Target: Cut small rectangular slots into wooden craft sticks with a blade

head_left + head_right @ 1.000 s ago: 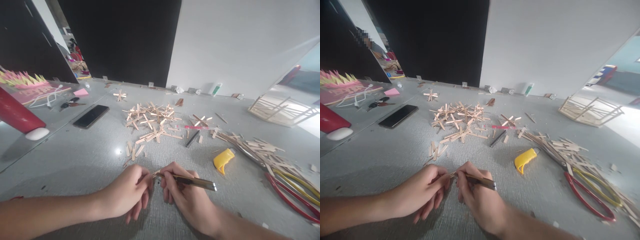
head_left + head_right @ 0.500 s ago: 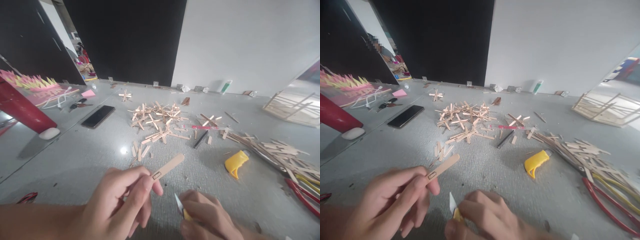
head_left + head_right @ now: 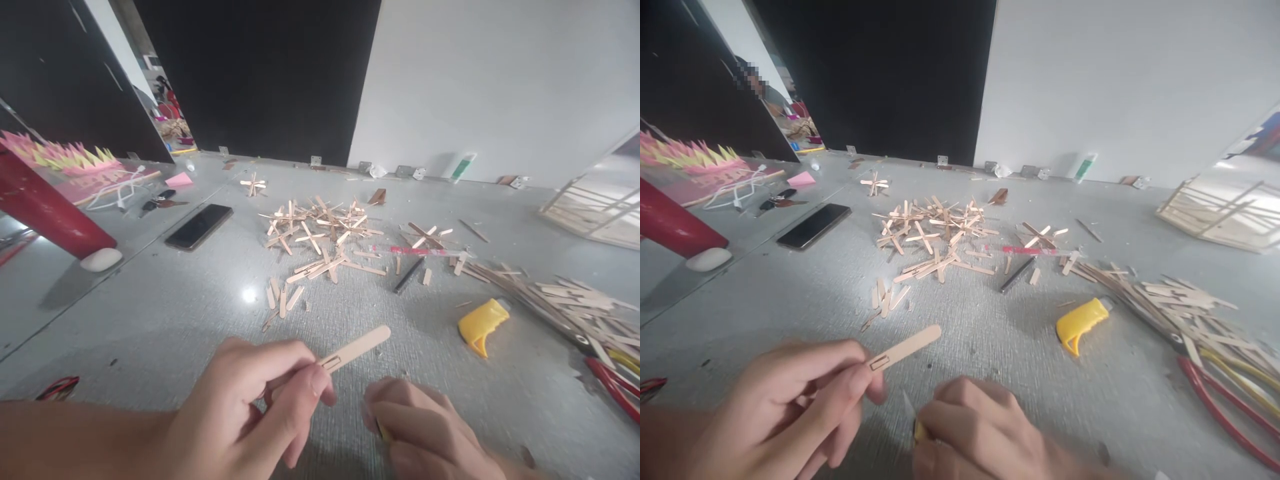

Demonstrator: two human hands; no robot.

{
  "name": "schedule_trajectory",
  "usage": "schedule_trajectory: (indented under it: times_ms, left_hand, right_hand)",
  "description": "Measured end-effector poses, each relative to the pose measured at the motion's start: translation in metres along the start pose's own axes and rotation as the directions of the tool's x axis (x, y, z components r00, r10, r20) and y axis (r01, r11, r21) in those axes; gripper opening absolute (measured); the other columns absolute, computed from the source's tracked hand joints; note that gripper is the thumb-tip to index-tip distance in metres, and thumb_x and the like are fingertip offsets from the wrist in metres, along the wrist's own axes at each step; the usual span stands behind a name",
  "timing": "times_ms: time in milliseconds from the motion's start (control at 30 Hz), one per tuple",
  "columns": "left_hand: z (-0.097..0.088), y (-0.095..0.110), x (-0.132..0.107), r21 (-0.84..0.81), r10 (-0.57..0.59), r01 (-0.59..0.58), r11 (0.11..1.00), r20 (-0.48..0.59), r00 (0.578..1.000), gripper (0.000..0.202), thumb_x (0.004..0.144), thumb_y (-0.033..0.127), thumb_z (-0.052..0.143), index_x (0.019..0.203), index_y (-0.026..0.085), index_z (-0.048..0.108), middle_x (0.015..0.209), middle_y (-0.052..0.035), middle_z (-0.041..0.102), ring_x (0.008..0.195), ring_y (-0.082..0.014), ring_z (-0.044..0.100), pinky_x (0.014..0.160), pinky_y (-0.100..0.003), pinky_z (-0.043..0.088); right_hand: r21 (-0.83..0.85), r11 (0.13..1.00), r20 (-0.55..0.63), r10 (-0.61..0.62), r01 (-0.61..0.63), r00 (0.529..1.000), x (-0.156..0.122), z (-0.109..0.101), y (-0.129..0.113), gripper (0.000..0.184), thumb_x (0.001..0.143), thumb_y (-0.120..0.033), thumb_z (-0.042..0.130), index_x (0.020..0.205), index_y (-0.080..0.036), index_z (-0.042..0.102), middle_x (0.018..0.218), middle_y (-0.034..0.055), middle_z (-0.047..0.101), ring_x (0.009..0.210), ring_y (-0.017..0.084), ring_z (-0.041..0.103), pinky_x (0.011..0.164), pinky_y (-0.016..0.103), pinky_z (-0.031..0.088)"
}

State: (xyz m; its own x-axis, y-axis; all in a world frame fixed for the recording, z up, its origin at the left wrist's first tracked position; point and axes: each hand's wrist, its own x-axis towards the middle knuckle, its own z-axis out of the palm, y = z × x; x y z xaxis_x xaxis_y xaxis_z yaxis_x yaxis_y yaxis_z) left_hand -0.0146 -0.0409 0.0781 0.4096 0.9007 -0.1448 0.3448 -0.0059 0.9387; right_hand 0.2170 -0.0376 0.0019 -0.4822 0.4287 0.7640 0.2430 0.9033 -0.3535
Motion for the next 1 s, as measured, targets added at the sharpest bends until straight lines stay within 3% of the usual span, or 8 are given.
schedule_trajectory:
  times_ms: [67,200,367,567,1000]
  left_hand:
    - [-0.001,-0.002,0.002,0.019,0.017,-0.017,1.000,0.025,1.000,0.035,0.101,0.037,0.046,0.073,0.020,0.056,0.048,0.0054,0.048,0.041,-0.0074,0.044,0.038,-0.013,0.035]
    - [-0.002,-0.008,0.006,-0.026,-0.054,0.057,0.998,0.094,0.994,0.041,0.105,0.046,0.040,0.081,0.019,0.059,0.052,0.0053,0.052,0.039,-0.0056,0.040,0.036,-0.013,0.031]
    - [-0.001,-0.011,0.006,0.016,-0.073,0.072,0.997,0.099,0.992,0.046,0.105,0.052,0.040,0.079,0.019,0.058,0.051,0.0054,0.051,0.040,-0.0055,0.041,0.037,-0.013,0.030]
    - [0.001,-0.010,0.005,0.103,-0.032,0.020,0.994,0.112,0.993,0.051,0.105,0.049,0.040,0.065,0.019,0.050,0.048,0.0036,0.052,0.038,-0.0052,0.044,0.035,-0.014,0.030]
    - [0.000,-0.007,0.007,0.206,-0.002,-0.017,0.978,0.094,0.996,0.050,0.104,0.042,0.038,0.059,0.020,0.045,0.046,0.0057,0.047,0.039,-0.0060,0.045,0.042,-0.017,0.033]
  right_hand:
    - [0.045,0.998,-0.029,-0.039,0.040,0.999,0.005,0.000,0.000,0.026,0.100,-0.011,0.048,0.124,-0.020,0.054,0.083,0.0038,0.072,0.065,0.017,0.066,0.052,0.028,0.055]
    - [0.000,0.999,-0.087,-0.044,0.044,0.995,0.004,0.002,-0.002,0.033,0.100,-0.012,0.046,0.132,-0.017,0.052,0.080,0.0052,0.068,0.062,0.018,0.063,0.048,0.029,0.052]
    - [-0.069,0.994,-0.152,0.070,-0.081,0.986,-0.002,0.008,-0.010,0.023,0.105,-0.019,0.042,0.123,-0.017,0.056,0.084,0.0078,0.064,0.070,0.019,0.060,0.055,0.033,0.052]
    - [-0.077,0.997,-0.050,0.015,-0.019,0.999,0.004,0.005,-0.010,0.020,0.106,-0.017,0.042,0.119,-0.011,0.055,0.087,0.0094,0.064,0.075,0.019,0.060,0.058,0.032,0.051]
    - [-0.142,0.986,-0.071,-0.095,0.085,0.993,0.016,0.002,-0.001,0.025,0.108,-0.023,0.037,0.108,-0.010,0.059,0.079,0.0062,0.063,0.065,0.015,0.059,0.052,0.026,0.051]
